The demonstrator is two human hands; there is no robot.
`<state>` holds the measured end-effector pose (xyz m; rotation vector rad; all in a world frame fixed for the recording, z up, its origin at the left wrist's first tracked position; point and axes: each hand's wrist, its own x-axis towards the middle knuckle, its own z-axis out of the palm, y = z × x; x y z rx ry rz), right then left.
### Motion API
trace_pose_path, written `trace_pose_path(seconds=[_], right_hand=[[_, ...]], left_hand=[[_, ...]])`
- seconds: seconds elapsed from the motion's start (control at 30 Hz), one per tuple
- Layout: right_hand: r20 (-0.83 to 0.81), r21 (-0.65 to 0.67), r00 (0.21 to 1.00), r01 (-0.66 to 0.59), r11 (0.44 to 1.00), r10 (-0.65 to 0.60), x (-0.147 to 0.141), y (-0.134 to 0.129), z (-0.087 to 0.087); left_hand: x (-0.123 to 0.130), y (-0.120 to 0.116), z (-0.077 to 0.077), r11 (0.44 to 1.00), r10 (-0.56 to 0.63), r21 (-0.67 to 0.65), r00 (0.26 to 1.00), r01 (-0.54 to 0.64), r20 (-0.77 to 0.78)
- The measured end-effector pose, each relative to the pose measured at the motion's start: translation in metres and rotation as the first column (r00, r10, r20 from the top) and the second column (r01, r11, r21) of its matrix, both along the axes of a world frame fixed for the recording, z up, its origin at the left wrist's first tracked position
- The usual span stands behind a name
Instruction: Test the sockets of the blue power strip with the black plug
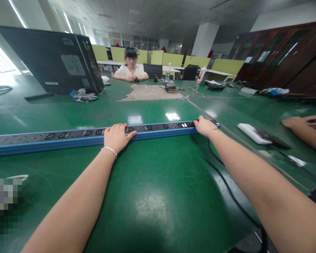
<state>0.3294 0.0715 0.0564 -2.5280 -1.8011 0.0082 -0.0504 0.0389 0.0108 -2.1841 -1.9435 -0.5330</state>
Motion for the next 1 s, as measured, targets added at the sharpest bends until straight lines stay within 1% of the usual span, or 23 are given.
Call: trace_pose_path(seconds=[0.2, 0.3, 0.37, 0.43, 0.47, 0.53, 0.6, 0.67, 0.8, 0.9, 1.0], right_hand=[[0.031, -0.039, 0.998, -0.049, 0.998, 0.050, -0.001, 0.003, 0.004], [0.019, 0.020, 0.999, -0.030, 0.999, 0.030, 0.001, 0.002, 0.009], [0.012, 0.120, 1.000, 0.000, 0.993, -0.001, 0.004, 0.000, 0.023], [0.018, 0.235, 1.000, 0.009, 0.972, -0.014, 0.007, -0.003, 0.044], [0.026, 0.264, 1.000, -0.008, 0.964, 0.001, 0.007, -0.004, 0.055], [0.029, 0.233, 0.999, -0.049, 0.971, 0.044, 0.002, -0.008, 0.075], [-0.006, 0.139, 0.995, -0.099, 0.985, 0.101, -0.010, -0.013, 0.082], [-0.029, 0.088, 0.986, -0.164, 0.983, 0.167, -0.028, -0.015, 0.077], [-0.027, 0.090, 0.965, -0.259, 0.962, 0.262, -0.063, -0.011, 0.046], [-0.033, 0.091, 0.957, -0.285, 0.954, 0.289, -0.079, -0.005, 0.028], [-0.037, 0.094, 0.959, -0.276, 0.957, 0.280, -0.085, -0.001, 0.021]], left_hand=[[0.001, 0.000, -0.001, 1.000, 0.007, 0.014, 1.000, -0.007, -0.009], [0.000, 0.001, -0.001, 1.000, 0.018, 0.001, 1.000, -0.018, -0.021], [0.000, 0.001, -0.001, 1.000, 0.018, -0.005, 1.000, -0.018, -0.023], [0.000, 0.001, -0.001, 1.000, 0.020, -0.005, 1.000, -0.020, -0.020], [0.000, 0.001, 0.000, 1.000, 0.022, -0.005, 1.000, -0.022, -0.019], [0.001, 0.001, 0.000, 1.000, 0.021, -0.009, 1.000, -0.022, -0.017], [0.001, 0.001, 0.001, 1.000, 0.018, -0.015, 1.000, -0.018, -0.018], [0.001, 0.001, 0.001, 1.000, 0.015, -0.015, 1.000, -0.015, -0.020], [0.001, 0.001, 0.001, 1.000, 0.012, -0.005, 1.000, -0.012, -0.020], [0.001, 0.001, 0.001, 1.000, 0.018, -0.008, 1.000, -0.018, -0.018], [0.001, 0.002, 0.000, 1.000, 0.017, -0.010, 1.000, -0.017, -0.008]])
